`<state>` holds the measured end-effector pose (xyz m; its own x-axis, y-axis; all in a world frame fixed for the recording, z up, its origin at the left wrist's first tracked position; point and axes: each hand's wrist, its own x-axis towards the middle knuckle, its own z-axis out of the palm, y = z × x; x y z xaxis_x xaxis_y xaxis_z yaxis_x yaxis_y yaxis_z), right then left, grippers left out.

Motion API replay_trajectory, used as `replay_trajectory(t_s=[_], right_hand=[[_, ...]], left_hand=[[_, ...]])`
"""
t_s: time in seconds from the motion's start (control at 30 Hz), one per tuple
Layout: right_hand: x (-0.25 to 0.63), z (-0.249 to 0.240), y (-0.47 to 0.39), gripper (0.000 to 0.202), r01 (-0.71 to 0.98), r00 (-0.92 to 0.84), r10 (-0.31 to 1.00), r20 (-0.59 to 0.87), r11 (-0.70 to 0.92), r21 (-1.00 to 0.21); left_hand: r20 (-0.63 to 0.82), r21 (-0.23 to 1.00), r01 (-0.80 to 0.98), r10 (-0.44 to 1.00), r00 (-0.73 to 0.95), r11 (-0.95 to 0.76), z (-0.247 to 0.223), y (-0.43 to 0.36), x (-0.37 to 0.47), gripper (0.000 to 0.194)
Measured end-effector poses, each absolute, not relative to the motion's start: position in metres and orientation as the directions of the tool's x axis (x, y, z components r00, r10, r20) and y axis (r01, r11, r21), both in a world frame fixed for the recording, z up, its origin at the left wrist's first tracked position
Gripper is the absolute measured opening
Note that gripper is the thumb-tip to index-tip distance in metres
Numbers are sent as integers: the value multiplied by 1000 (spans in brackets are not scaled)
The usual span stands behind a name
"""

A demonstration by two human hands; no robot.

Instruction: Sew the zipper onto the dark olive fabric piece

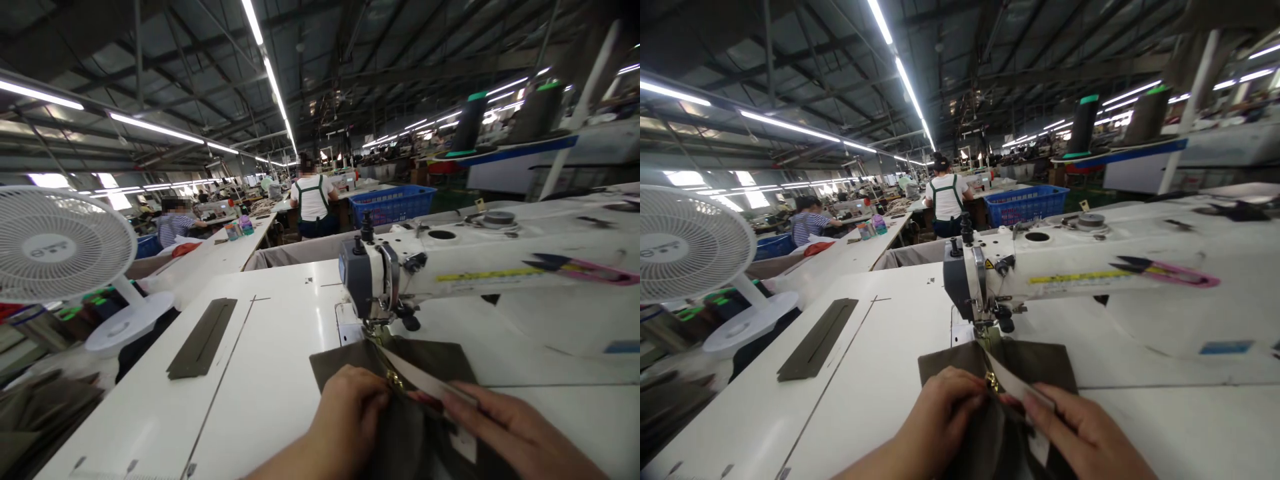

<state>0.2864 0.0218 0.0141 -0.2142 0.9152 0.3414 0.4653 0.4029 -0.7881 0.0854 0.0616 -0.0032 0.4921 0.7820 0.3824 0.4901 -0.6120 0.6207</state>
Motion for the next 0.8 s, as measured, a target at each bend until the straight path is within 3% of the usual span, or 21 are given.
replay_trajectory(t_s=[0.07,0.13,0.3,0.4,0.5,0.7,0.8], right_hand=[[293,26,27,43,390,-128,950,284,312,-867],[299,32,30,46,435,-93,956,279,291,-852],[297,45,35,48,589,-132,982,139,190,-786],[292,53,40,46,587,-180,969,169,244,-772],[288,60,47,41,616,-246,941,233,338,-712],[294,82,59,40,691,-475,822,313,569,-446],[285,75,48,30,729,-496,694,521,660,-185]], left_hand=[[367,686,498,843,393,-531,6,61,83,21],[386,684,503,847,365,-528,10,61,83,21],[349,647,454,767,538,-613,10,65,96,22],[468,667,380,757,456,-641,15,67,104,25],[594,610,341,698,400,-715,23,71,108,31],[523,544,472,720,456,-694,23,90,111,37],[500,470,474,667,553,-745,25,97,112,25]])
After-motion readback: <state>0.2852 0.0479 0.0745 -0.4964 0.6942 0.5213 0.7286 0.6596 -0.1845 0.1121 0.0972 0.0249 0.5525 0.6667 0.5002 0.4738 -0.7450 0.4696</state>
